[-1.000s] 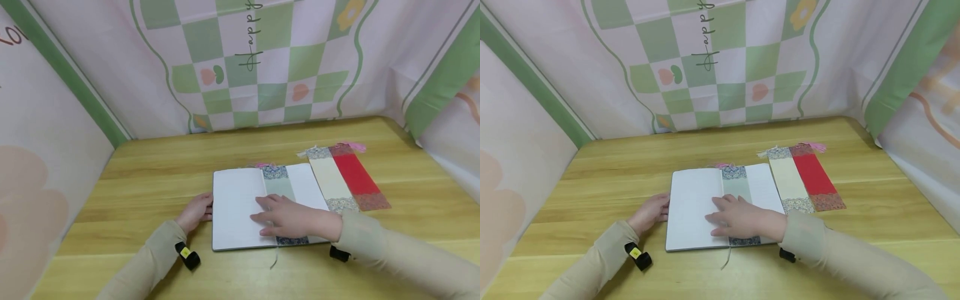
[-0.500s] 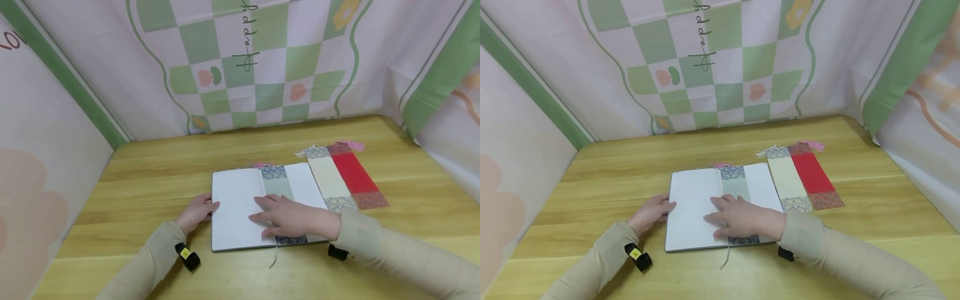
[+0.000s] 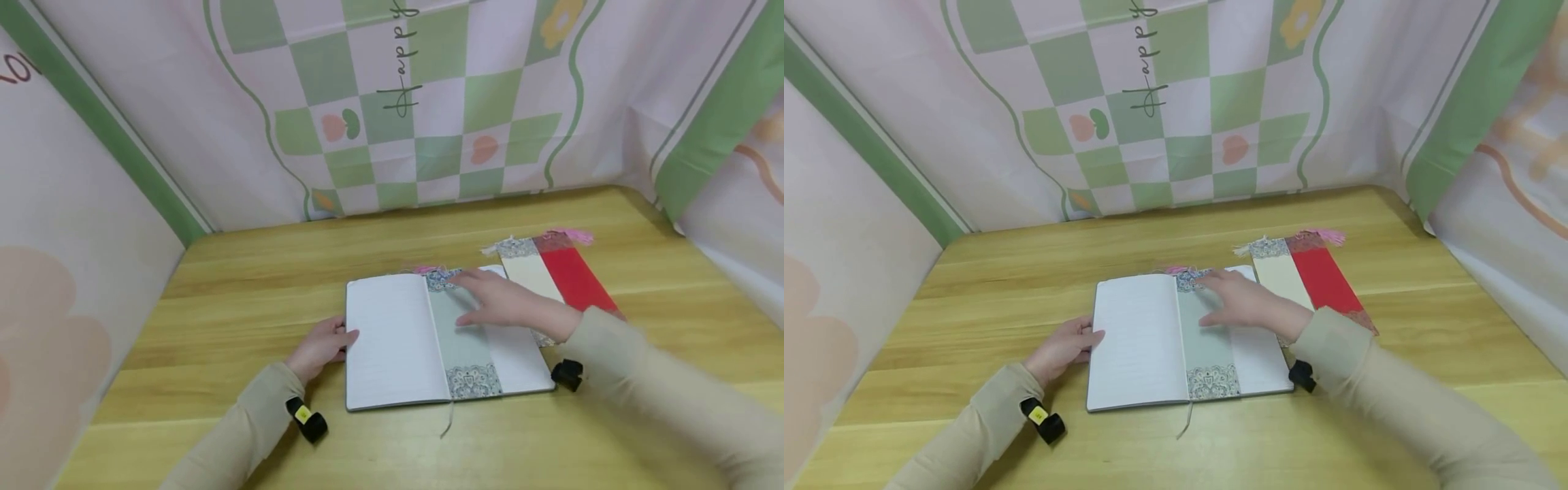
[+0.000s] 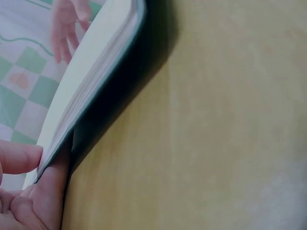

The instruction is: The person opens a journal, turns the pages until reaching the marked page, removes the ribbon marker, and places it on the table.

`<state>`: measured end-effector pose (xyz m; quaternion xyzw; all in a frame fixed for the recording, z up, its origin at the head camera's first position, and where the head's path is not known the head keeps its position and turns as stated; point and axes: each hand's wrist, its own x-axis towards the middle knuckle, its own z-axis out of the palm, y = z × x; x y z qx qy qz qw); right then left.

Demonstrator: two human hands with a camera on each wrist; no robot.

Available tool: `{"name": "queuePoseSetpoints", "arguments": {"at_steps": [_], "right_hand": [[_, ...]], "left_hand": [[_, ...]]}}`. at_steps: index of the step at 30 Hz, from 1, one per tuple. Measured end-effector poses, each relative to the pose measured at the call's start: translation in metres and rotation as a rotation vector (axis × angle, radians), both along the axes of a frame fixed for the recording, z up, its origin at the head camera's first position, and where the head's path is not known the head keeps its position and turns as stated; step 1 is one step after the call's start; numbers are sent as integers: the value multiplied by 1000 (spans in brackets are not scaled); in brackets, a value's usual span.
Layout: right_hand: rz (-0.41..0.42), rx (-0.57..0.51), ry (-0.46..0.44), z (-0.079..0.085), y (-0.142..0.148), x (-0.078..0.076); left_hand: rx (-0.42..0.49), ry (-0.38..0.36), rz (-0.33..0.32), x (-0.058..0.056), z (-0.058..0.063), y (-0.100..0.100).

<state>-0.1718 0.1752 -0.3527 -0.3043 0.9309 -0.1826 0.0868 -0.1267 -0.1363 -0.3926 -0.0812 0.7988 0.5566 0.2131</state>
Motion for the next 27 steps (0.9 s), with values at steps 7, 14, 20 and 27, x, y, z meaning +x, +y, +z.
{"name": "queuePoseSetpoints", "arguments": {"at_steps": [7,14,20,27], "right_hand": [[-102,92,-31,-4,12,-32],[-118,129,-107,-7,10,-44],[-129,152,-126,-6,6,-44],[-148,161,-119,-6,4,-42]], "left_hand": [[-5,-12,3,-5,-4,-1],[-8,-19,4,-6,-6,-2],[-10,-23,8,-6,-4,-1],[-17,-28,10,-6,-3,0]]}}
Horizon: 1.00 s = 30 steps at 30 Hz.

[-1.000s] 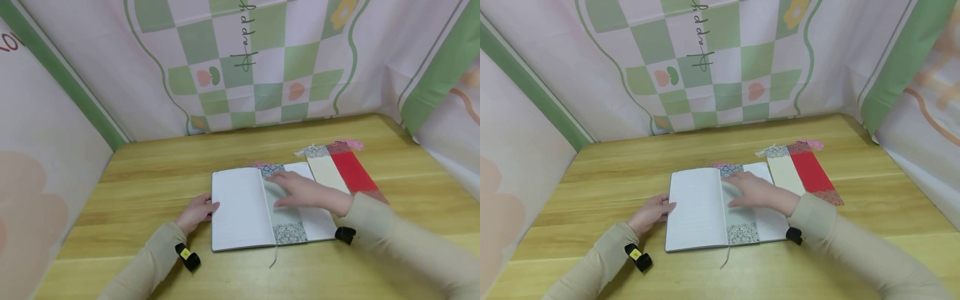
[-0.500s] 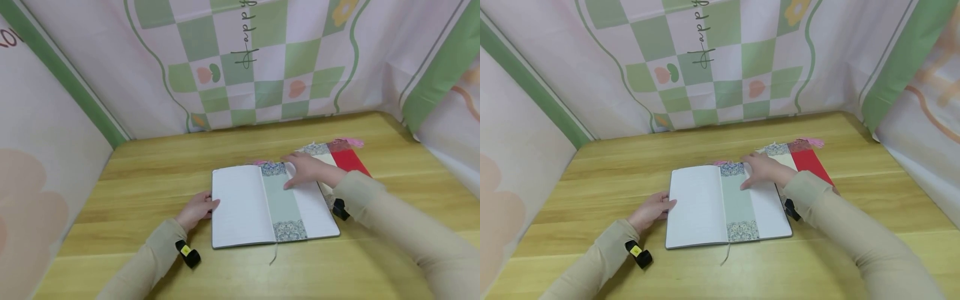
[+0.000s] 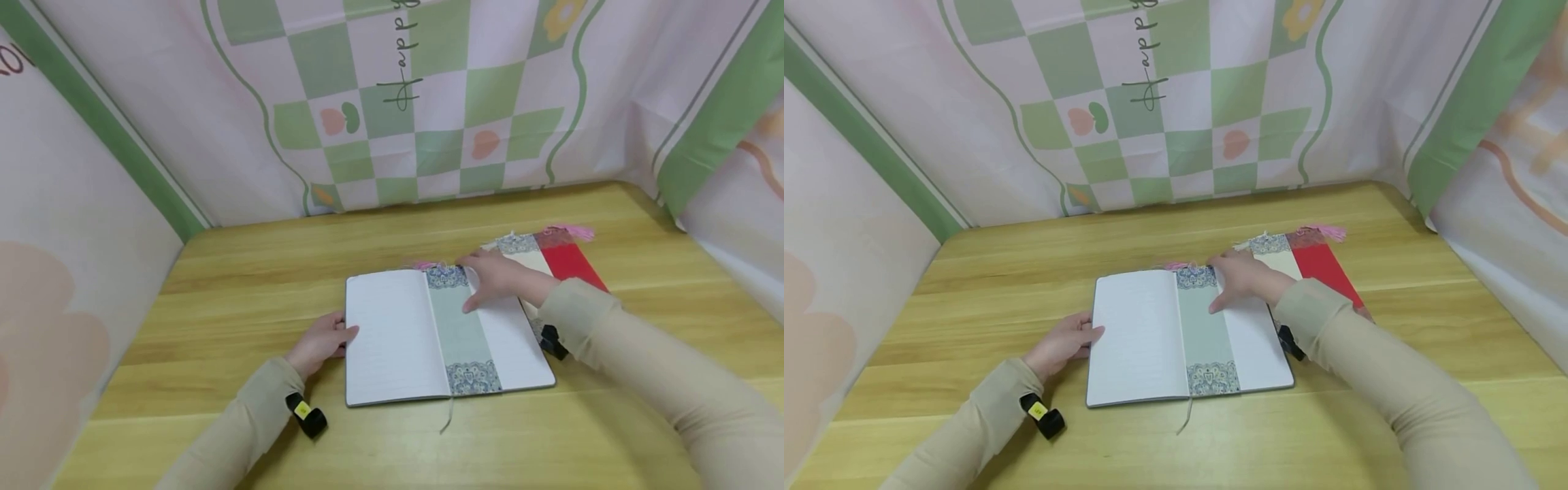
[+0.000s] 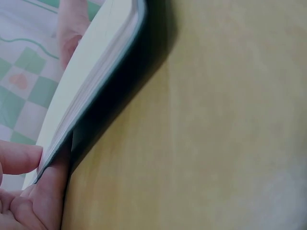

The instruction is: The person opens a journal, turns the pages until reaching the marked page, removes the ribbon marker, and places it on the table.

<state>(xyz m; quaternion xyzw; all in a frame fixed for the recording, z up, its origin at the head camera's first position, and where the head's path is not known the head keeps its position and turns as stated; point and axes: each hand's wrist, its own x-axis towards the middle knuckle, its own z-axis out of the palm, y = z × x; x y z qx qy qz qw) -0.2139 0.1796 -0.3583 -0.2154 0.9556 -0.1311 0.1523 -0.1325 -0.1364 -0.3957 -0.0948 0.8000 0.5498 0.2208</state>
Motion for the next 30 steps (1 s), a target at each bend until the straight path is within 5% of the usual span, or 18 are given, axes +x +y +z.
{"name": "queuePoseSetpoints", "arguments": {"at_steps": [30], "right_hand": [[-9,-6,61,-1,-2,6]], "left_hand": [[21,23,-1,2,-2,-1]]}}
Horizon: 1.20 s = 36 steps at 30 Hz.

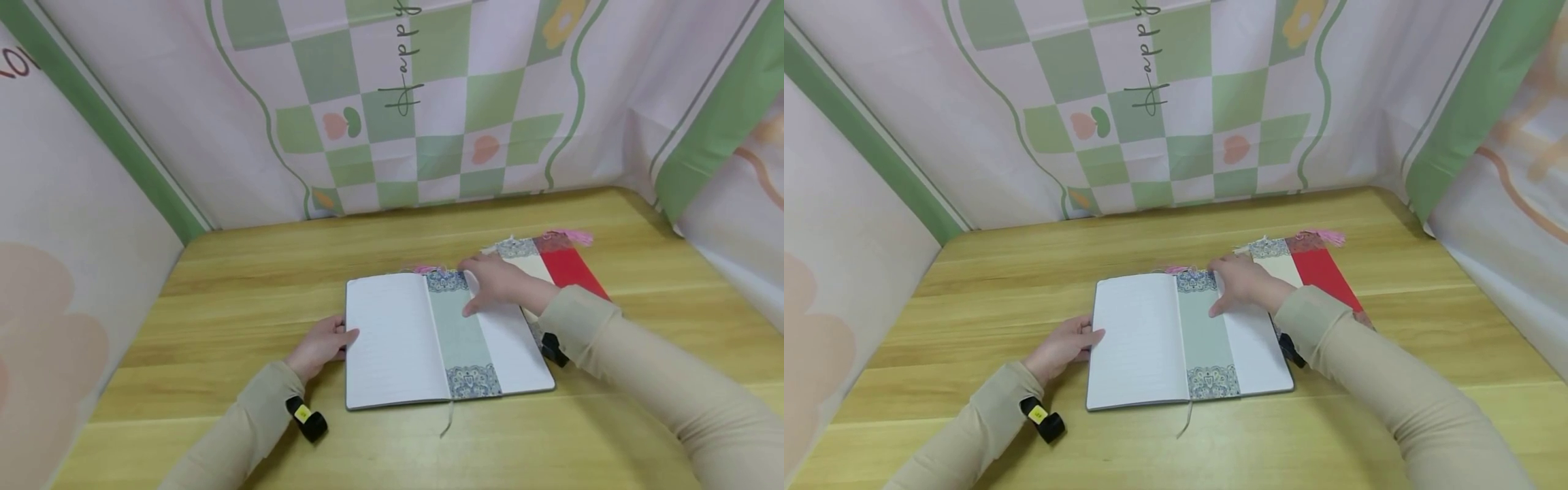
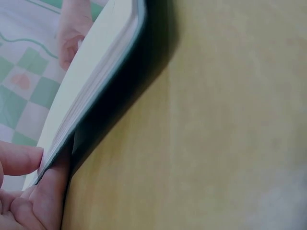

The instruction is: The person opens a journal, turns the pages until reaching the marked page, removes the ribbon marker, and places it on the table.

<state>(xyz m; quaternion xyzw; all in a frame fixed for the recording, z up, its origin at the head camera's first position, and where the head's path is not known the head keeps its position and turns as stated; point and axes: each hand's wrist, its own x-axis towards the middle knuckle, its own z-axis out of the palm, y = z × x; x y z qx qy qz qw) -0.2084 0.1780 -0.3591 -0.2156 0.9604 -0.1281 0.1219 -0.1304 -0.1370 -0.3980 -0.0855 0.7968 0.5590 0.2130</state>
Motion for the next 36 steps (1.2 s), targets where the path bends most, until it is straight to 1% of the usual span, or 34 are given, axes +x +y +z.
{"name": "queuePoseSetpoints", "arguments": {"at_steps": [5,15,24,36], "right_hand": [[-6,8,3,1,0,1],[-7,18,-8,0,1,-6],[-18,5,-3,-1,-1,-3],[-13,30,4,-1,0,-4]], "left_hand": [[-1,7,-4,1,0,0],[-12,-2,-16,-1,3,0],[-29,-12,-6,-1,2,0],[-23,-12,0,-1,3,0]]}}
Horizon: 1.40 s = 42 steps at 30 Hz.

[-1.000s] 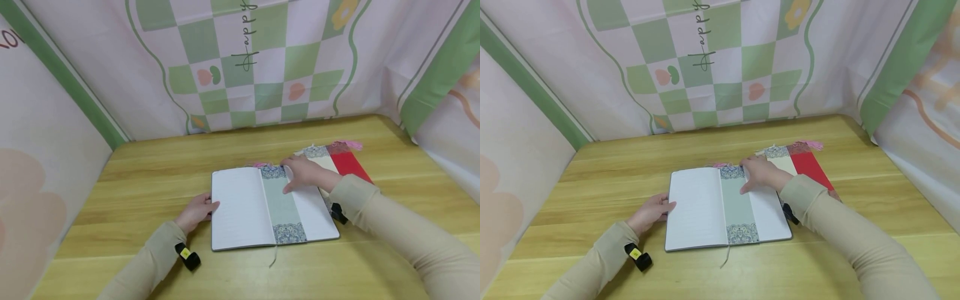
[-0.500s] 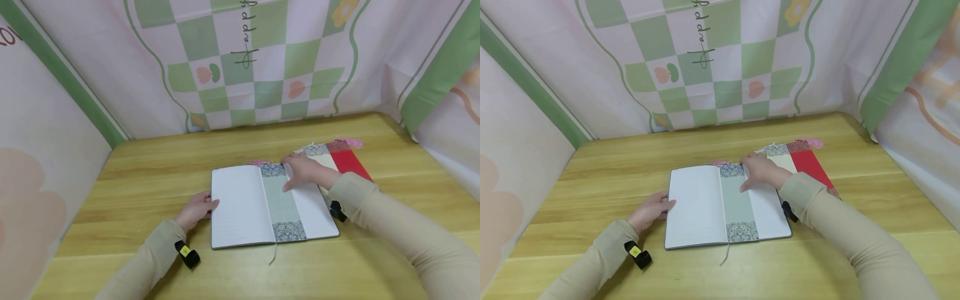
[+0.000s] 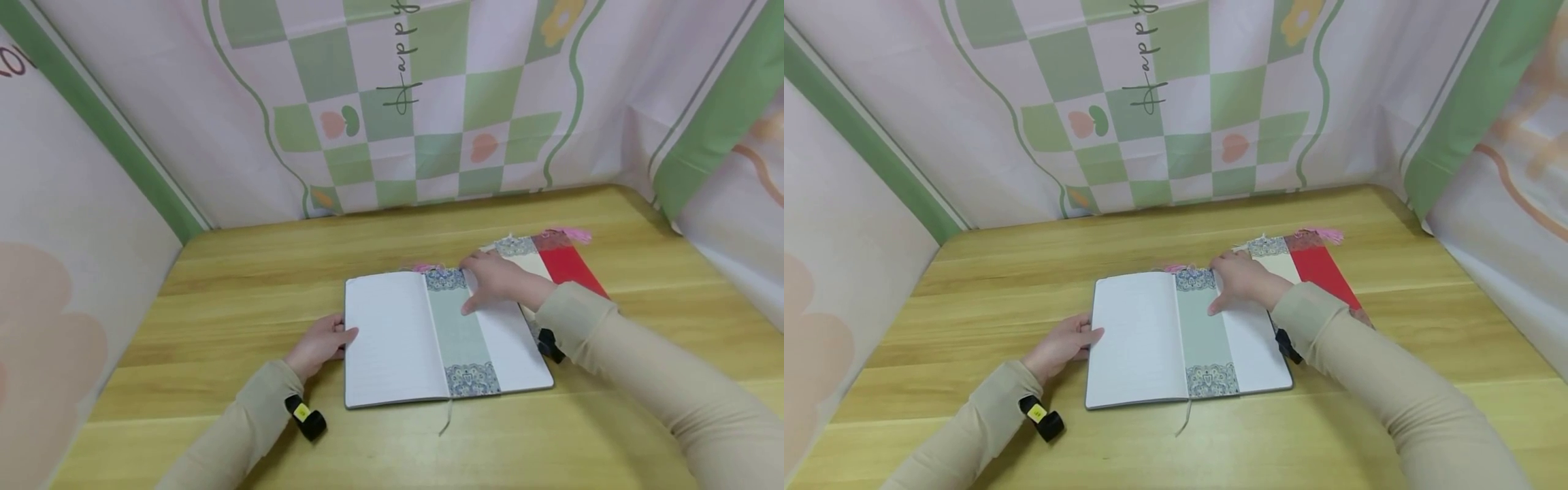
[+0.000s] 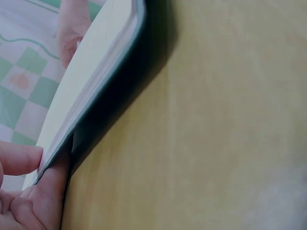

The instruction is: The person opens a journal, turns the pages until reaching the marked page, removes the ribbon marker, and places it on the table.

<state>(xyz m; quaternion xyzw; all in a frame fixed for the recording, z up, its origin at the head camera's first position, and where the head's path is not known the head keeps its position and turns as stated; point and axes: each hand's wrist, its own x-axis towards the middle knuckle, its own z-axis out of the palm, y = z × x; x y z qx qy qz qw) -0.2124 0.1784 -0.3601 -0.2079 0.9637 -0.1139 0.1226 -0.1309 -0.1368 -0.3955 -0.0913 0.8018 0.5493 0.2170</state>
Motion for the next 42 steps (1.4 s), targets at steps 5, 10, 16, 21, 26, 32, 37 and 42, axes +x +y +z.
{"name": "queuePoseSetpoints", "arguments": {"at_steps": [5,10,16,21,26,32,37,42], "right_hand": [[-10,-4,6,0,-1,1],[-1,0,39,0,-2,3],[-9,-20,83,3,-5,8],[-32,-138,63,3,-7,11],[-69,-331,-71,-1,-2,10],[-118,-553,-331,-5,8,9],[-135,-610,-431,-5,15,10],[-147,-643,-450,-1,27,9]], "left_hand": [[6,3,-1,1,1,0],[11,8,-1,2,1,-1],[22,18,-11,2,0,-1],[25,19,-15,2,-1,-1],[26,20,-18,1,-1,-1],[24,23,-16,1,-1,-1],[19,22,-20,0,-1,-1],[12,17,-20,0,-1,-1]]}}
